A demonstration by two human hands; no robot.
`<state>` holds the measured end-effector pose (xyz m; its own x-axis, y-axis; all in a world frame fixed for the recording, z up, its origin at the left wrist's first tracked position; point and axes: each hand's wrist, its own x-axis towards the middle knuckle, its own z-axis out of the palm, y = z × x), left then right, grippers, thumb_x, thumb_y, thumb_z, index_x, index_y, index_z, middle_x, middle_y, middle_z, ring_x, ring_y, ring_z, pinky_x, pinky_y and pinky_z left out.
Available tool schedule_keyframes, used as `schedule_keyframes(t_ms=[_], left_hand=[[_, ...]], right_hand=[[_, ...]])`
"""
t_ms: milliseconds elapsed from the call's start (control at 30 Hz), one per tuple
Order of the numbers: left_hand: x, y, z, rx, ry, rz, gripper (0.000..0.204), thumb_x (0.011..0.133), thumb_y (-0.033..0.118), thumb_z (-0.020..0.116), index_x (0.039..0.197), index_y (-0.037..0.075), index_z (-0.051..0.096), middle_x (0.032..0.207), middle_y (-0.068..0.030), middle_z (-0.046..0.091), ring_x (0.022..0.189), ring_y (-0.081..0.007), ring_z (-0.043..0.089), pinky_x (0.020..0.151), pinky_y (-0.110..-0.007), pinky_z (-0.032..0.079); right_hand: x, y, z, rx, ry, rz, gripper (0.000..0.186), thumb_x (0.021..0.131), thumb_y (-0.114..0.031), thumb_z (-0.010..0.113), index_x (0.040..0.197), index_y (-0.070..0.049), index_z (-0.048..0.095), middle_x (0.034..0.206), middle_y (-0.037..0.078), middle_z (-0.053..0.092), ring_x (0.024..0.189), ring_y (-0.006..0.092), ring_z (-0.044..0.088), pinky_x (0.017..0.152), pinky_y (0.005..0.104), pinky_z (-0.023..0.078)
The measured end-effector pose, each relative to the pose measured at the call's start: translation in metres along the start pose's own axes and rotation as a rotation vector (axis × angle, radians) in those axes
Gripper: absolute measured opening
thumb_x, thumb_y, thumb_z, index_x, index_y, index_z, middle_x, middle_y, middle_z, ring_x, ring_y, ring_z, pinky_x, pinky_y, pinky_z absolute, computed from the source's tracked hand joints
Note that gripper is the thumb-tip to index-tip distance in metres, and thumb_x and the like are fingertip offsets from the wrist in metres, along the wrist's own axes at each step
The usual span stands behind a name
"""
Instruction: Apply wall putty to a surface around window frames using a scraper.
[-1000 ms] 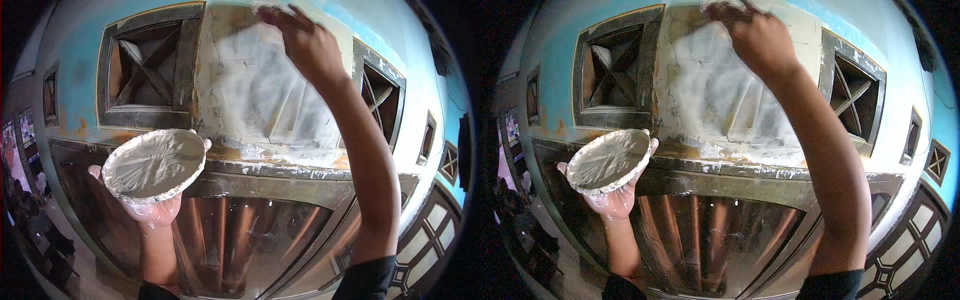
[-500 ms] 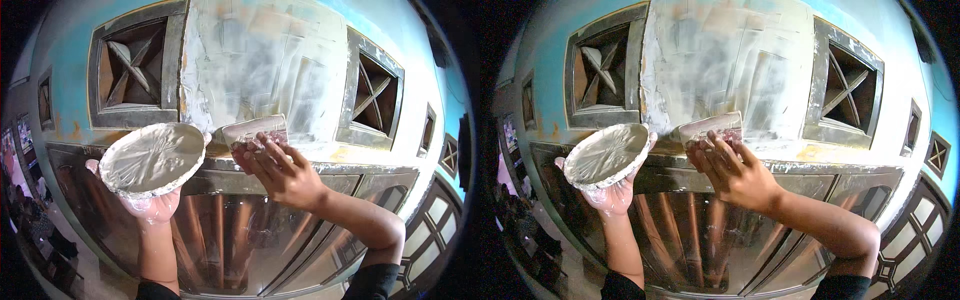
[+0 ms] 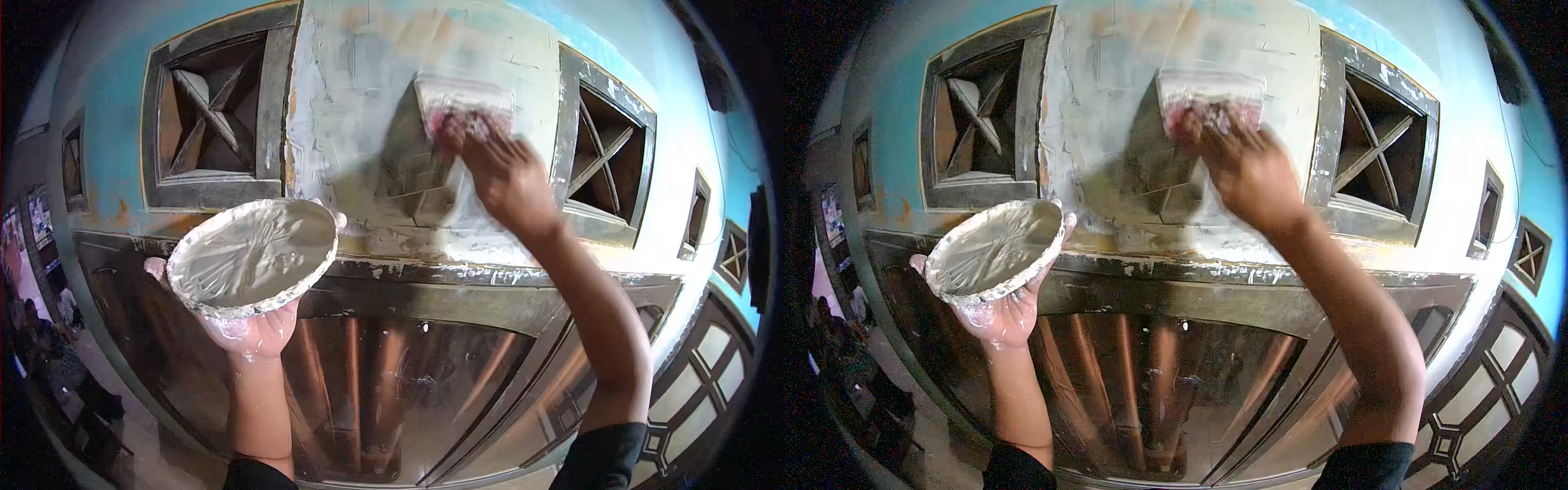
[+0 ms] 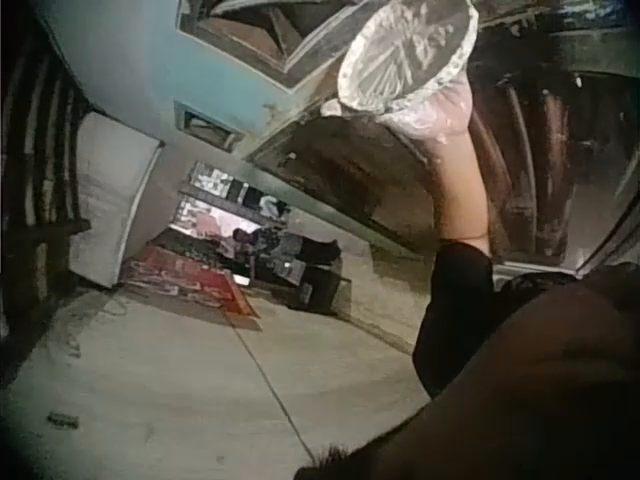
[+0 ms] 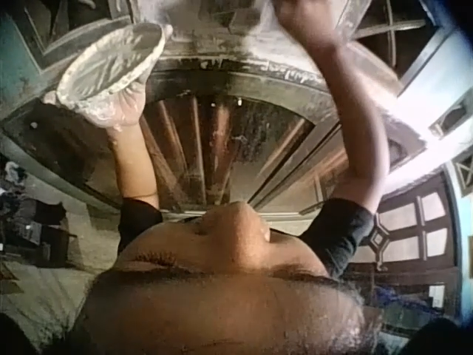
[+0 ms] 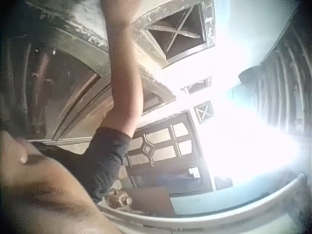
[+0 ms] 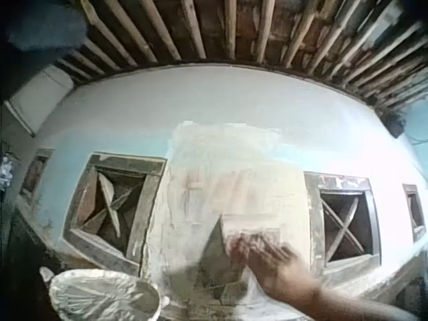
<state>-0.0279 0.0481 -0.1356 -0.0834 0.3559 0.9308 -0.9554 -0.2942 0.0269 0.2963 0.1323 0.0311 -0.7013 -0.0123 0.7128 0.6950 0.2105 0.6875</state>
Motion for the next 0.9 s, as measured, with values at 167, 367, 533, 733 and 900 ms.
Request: schedule_keyframes(t_ms=[167, 367, 533, 733, 900], left_hand=[[0.000, -0.012, 0.002, 0.035, 0.092, -0.015, 0.099, 0.089, 0.083, 0.046, 0.152, 0.007, 0.046, 0.155, -0.0204, 0.047, 0.139, -0.0442, 0.047, 0.114, -0.066, 0.037], [0.003, -0.014, 0.002, 0.030, 0.101, 0.005, 0.103, 0.088, 0.084, 0.046, 0.153, 0.004, 0.041, 0.157, -0.0231, 0.041, 0.142, -0.0466, 0.042, 0.115, -0.068, 0.035], [0.003, -0.023, 0.008, 0.013, 0.133, 0.012, 0.108, 0.088, 0.084, 0.045, 0.155, 0.001, 0.035, 0.160, -0.0264, 0.035, 0.145, -0.0497, 0.035, 0.115, -0.070, 0.032], [0.004, -0.025, 0.017, 0.048, 0.189, 0.015, 0.111, 0.088, 0.083, 0.047, 0.157, -0.002, 0.029, 0.162, -0.0296, 0.028, 0.148, -0.0525, 0.028, 0.116, -0.071, 0.031], [0.002, -0.020, 0.019, -0.071, 0.056, 0.003, 0.111, 0.087, 0.083, 0.049, 0.158, 0.000, 0.027, 0.163, -0.0298, 0.026, 0.147, -0.0540, 0.028, 0.113, -0.072, 0.035]], right_hand=[[-0.103, -0.089, -0.035, 0.090, -0.197, -0.239, 0.056, 0.086, -0.020, 0.067, 0.141, -0.007, 0.061, 0.145, 0.016, 0.057, 0.141, 0.0397, 0.048, 0.112, 0.0529, 0.041], [-0.053, -0.063, -0.075, 0.120, -0.082, -0.174, 0.054, 0.085, -0.020, 0.068, 0.138, -0.006, 0.064, 0.149, 0.019, 0.055, 0.145, 0.0372, 0.045, 0.118, 0.0529, 0.037], [0.051, 0.074, -0.059, -0.134, 0.343, -0.046, 0.045, 0.095, -0.003, 0.058, 0.135, -0.023, 0.064, 0.131, 0.005, 0.067, 0.121, 0.0293, 0.066, 0.084, 0.0439, 0.062], [-0.009, 0.071, -0.032, -0.214, 0.146, -0.042, 0.045, 0.097, -0.008, 0.057, 0.140, -0.022, 0.062, 0.131, 0.009, 0.070, 0.127, 0.0288, 0.063, 0.094, 0.0425, 0.058], [-0.106, -0.048, -0.056, 0.100, -0.160, -0.175, 0.053, 0.082, -0.024, 0.072, 0.131, -0.005, 0.067, 0.137, 0.016, 0.063, 0.139, 0.0374, 0.050, 0.112, 0.0523, 0.044]])
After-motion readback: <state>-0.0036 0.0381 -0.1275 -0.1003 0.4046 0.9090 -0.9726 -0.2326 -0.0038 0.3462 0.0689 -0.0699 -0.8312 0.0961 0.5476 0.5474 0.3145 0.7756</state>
